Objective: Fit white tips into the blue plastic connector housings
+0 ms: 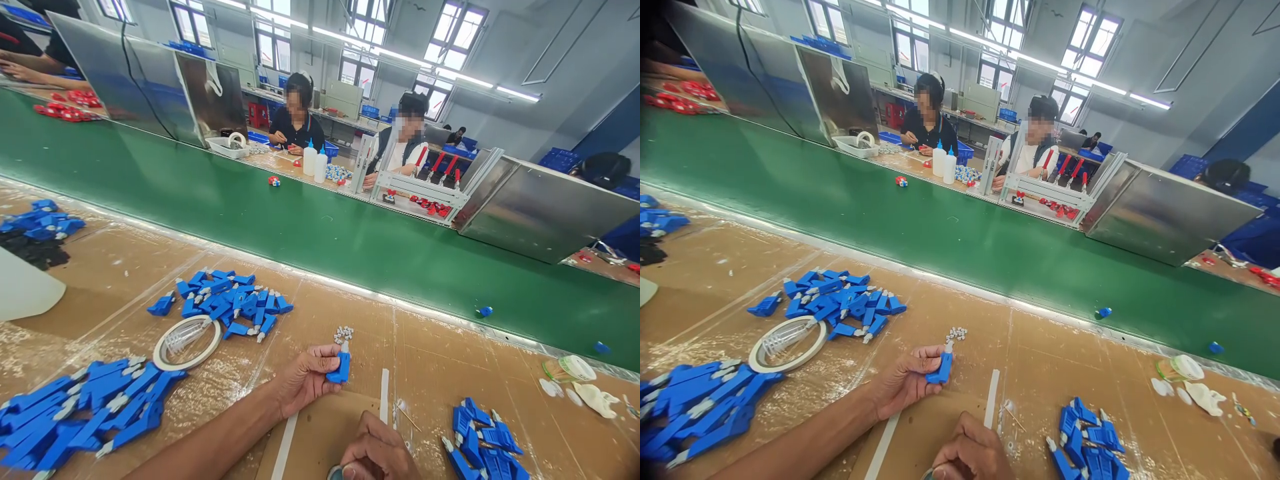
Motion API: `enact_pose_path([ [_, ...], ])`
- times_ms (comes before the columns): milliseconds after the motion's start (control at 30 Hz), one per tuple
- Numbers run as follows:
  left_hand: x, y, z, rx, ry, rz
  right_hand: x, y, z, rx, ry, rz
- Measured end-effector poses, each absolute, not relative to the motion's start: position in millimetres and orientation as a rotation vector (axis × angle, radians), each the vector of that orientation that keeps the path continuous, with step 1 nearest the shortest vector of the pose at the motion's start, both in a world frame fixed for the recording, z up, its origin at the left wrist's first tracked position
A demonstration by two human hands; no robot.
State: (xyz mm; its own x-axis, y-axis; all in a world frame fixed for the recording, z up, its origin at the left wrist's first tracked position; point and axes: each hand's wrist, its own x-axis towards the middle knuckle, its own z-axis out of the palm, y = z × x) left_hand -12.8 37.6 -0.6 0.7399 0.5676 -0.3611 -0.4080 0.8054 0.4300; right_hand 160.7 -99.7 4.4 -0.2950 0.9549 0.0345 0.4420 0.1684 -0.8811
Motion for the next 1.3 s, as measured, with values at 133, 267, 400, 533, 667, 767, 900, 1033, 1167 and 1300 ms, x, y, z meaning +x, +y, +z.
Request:
enact_pose_path([
  [133,-11.6,36.8,-1.5,0.330,0.513,0.544,157.1,-99.4,1.7,-1.312,-1.784,1.000],
  [267,-11.6,36.5,-2.6,0.325,0.534,0.553,153.6,-97.8,-3.7,-1.252,-1.865,0.946],
  [400,-12.3,36.5,-3.0,0.334,0.530,0.549,152.5,-97.2,-6.2,-1.254,-1.871,1.031],
  [533,-12.2,35.7,-2.8,0.345,0.511,0.536,152.7,-98.2,-3.8,-1.281,-1.738,1.172],
  [667,-11.1,34.0,-0.9,0.354,0.493,0.527,153.5,-97.8,-0.4,-1.304,-1.541,1.205],
  [767,-9.9,32.1,3.0,0.361,0.479,0.526,154.9,-95.8,-0.8,-1.324,-1.286,1.332],
  [900,-7.4,27.6,7.5,0.380,0.477,0.497,158.4,-89.5,2.7,-1.331,-0.861,1.545],
  [1033,-4.2,21.0,5.3,0.406,0.497,0.450,160.9,-76.1,21.5,-1.296,-0.647,1.456],
  [1167,-1.9,14.8,0.8,0.412,0.502,0.400,159.5,-64.7,42.7,-1.331,-0.706,1.120],
  [1300,-0.7,11.8,2.5,0.406,0.468,0.369,158.3,-64.3,49.2,-1.474,-0.911,0.765],
])
